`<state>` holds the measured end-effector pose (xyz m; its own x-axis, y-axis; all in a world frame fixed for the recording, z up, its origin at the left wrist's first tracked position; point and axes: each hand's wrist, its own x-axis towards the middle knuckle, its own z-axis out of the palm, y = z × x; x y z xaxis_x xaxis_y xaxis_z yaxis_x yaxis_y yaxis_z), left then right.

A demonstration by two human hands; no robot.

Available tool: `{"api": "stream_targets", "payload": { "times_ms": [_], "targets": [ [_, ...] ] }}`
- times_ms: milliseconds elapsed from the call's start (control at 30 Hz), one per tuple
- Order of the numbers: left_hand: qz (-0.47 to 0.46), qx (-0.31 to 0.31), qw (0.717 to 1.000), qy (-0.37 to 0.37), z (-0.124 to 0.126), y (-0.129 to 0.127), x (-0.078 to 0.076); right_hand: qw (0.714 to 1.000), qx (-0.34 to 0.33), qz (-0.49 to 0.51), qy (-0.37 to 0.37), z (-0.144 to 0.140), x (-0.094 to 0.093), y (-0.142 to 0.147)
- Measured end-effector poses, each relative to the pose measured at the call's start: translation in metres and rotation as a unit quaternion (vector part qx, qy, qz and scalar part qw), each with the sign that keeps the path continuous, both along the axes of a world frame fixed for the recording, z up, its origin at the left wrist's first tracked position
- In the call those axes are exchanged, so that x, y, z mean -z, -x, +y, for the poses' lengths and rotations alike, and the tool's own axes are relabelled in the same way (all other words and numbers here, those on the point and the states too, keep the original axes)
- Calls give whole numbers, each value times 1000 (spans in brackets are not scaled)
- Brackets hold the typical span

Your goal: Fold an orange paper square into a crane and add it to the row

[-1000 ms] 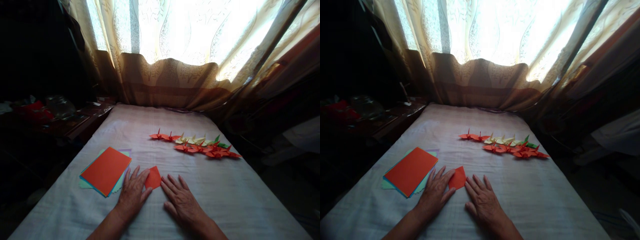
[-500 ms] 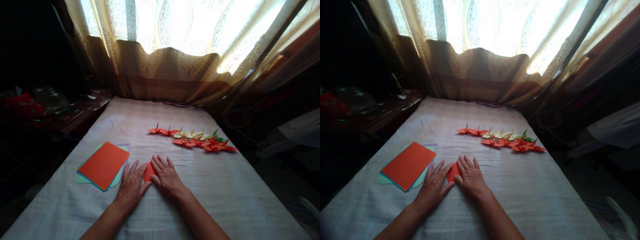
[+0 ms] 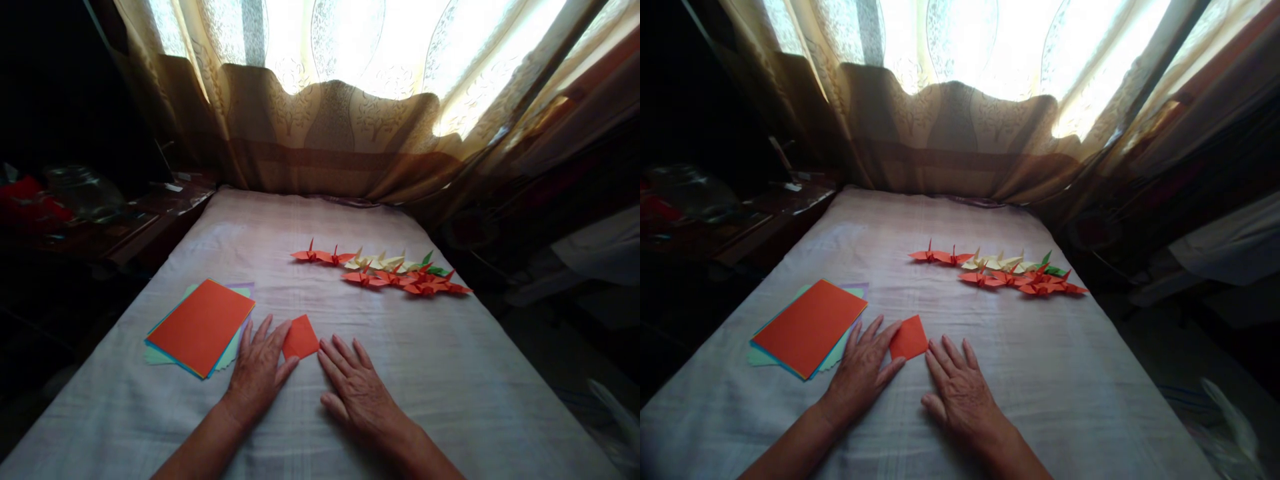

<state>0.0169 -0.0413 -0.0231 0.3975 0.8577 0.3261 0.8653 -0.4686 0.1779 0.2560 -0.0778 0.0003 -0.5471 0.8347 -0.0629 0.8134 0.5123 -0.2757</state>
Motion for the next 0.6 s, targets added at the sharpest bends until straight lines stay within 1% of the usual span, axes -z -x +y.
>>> {"api": "stream_targets", "payload": {
  "times_ms": [133, 267, 467, 533, 600],
  "targets": [
    [2, 4, 1000, -4, 0, 0, 1, 999, 28, 7, -34, 8, 0, 12],
    [-1, 3, 1000, -5, 0, 0, 2, 998, 49, -1, -26, 23, -1, 24],
    [-5, 2, 1000, -6, 0, -1, 1, 997, 79, 0, -19, 55, -1, 38],
    [-5, -2, 1000, -6, 0, -2, 0, 996, 85, 2, -17, 61, 0, 41],
    [-4, -1, 1000, -5, 0, -2, -1, 996, 91, 2, -11, 59, 1, 41]
  ]
}}
